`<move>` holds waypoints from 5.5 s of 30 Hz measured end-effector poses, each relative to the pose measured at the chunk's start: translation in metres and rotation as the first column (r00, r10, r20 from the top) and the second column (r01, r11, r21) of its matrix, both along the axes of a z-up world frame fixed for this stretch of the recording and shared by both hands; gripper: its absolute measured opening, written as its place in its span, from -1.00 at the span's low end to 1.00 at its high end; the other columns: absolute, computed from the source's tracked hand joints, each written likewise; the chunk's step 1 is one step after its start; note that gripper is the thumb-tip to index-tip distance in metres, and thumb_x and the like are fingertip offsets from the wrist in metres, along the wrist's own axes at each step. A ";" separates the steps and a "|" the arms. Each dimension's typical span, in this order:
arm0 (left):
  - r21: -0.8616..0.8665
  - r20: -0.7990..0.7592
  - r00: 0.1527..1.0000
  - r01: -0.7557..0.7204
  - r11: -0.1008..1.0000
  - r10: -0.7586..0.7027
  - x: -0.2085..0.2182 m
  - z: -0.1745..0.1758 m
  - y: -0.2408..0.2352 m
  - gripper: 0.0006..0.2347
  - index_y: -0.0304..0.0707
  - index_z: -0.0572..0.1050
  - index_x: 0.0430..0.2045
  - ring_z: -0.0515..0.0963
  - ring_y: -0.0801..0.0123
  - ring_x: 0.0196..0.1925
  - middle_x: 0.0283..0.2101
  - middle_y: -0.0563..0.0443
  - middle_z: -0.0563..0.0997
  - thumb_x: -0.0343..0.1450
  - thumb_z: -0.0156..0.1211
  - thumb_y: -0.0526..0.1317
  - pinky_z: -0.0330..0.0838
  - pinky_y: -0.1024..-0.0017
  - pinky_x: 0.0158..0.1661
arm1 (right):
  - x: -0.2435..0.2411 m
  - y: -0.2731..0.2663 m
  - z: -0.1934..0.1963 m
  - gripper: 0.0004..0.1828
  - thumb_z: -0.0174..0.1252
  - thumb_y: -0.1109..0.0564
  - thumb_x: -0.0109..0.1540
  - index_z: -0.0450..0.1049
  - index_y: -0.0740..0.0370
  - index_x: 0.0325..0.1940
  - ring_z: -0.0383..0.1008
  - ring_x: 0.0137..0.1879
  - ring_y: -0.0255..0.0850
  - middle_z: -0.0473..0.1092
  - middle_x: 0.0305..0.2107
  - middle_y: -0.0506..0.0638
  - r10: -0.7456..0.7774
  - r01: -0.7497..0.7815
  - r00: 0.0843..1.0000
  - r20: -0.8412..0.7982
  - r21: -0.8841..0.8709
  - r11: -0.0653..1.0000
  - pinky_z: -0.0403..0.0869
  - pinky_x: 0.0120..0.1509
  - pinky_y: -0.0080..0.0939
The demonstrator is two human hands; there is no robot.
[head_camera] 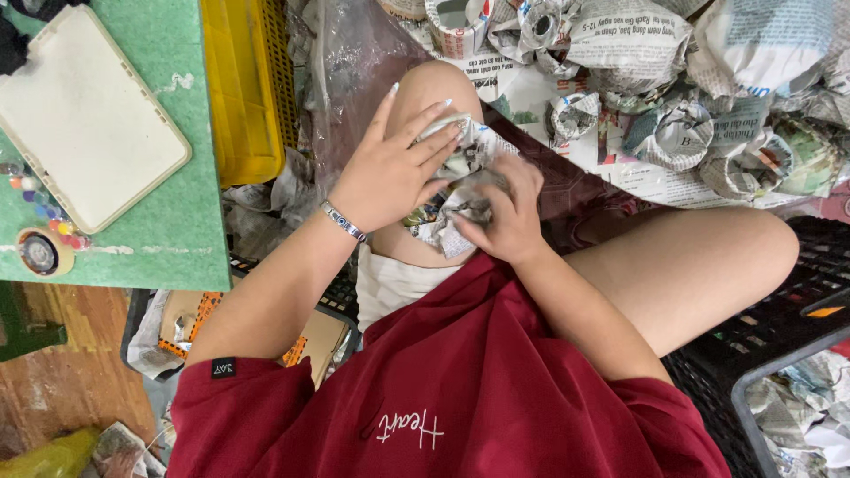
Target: The person sits on the floor and wraps a pink bowl with newspaper. They fold the paper around the bowl and place it into a pile of other wrapped items.
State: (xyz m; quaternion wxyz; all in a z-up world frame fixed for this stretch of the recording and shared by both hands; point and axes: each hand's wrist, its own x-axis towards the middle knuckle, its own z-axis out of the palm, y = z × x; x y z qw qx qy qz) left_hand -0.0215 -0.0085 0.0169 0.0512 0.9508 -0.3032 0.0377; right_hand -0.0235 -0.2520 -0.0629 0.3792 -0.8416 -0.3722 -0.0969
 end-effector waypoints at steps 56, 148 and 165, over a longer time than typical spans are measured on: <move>-0.370 -0.041 0.907 -0.403 0.837 0.419 -0.079 -0.082 -0.047 -0.55 -0.19 0.40 0.32 0.23 0.03 0.51 0.40 0.03 0.43 0.49 0.16 -0.15 -0.32 -0.22 0.49 | 0.042 0.003 0.043 0.21 0.30 -0.46 -0.04 0.14 0.35 0.44 -0.24 0.59 0.38 -0.16 0.44 0.54 0.410 -0.470 0.882 -0.230 -0.464 0.751 -0.11 0.60 0.25; -0.601 -0.772 0.631 -0.763 -0.238 -0.072 -0.025 -0.049 -0.091 -0.73 -0.51 0.56 -0.24 0.44 0.57 -0.26 -0.32 0.14 0.56 0.58 0.04 -0.17 0.38 0.53 -0.18 | 0.018 -0.074 0.030 -0.49 -0.15 0.05 0.46 0.27 0.48 0.39 0.50 0.24 -0.01 0.44 0.16 0.22 0.592 0.841 0.105 -0.799 0.389 0.376 0.45 0.38 -0.05; -0.622 -0.774 0.601 -0.780 -0.064 0.197 -0.020 -0.049 -0.101 -0.70 -0.48 0.49 -0.43 0.37 0.53 -0.36 -0.47 0.09 0.44 0.59 0.01 -0.17 0.36 0.47 -0.26 | 0.010 -0.100 -0.031 -0.25 0.02 -0.27 0.38 0.33 0.46 0.36 0.55 0.13 -0.12 0.49 0.10 0.13 0.538 0.707 0.198 -0.819 0.500 0.501 0.53 0.24 -0.09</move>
